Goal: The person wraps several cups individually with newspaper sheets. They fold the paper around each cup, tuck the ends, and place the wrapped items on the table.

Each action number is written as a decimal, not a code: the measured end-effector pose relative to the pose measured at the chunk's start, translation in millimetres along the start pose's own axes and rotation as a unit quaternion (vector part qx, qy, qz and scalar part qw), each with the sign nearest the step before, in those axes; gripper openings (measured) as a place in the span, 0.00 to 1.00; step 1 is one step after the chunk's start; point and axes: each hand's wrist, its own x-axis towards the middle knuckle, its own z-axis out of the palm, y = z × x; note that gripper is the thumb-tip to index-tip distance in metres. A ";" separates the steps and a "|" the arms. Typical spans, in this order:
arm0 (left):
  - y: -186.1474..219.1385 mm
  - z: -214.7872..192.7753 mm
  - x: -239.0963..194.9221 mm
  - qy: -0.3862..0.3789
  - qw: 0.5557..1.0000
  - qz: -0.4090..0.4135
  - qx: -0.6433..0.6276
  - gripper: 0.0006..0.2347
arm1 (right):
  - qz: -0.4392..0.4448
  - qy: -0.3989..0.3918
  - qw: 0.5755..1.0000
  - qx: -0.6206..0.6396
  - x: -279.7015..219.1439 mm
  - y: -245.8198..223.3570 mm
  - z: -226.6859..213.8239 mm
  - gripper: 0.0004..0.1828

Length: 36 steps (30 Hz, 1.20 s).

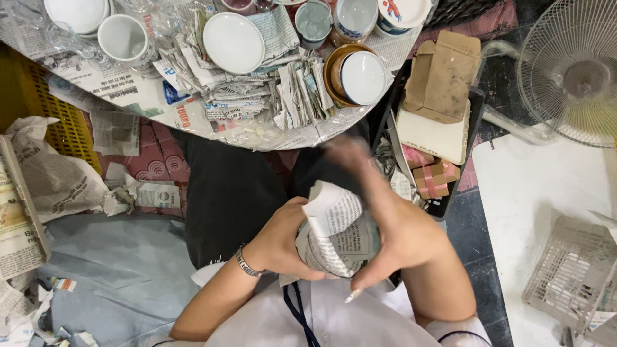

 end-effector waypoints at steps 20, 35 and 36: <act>3.5 -2.4 0.8 0.049 0.989 -0.003 0.141 0.34 | -0.212 0.001 0.907 -0.364 -13.3 5.6 1.4 0.30; 22.6 -5.9 5.8 0.158 0.940 -0.004 0.302 0.33 | 0.002 -0.110 0.936 -0.335 1.7 1.0 18.0 0.25; 23.3 -6.1 6.2 0.164 0.938 -0.005 0.305 0.32 | -0.006 -0.100 0.938 -0.333 1.9 1.8 18.7 0.26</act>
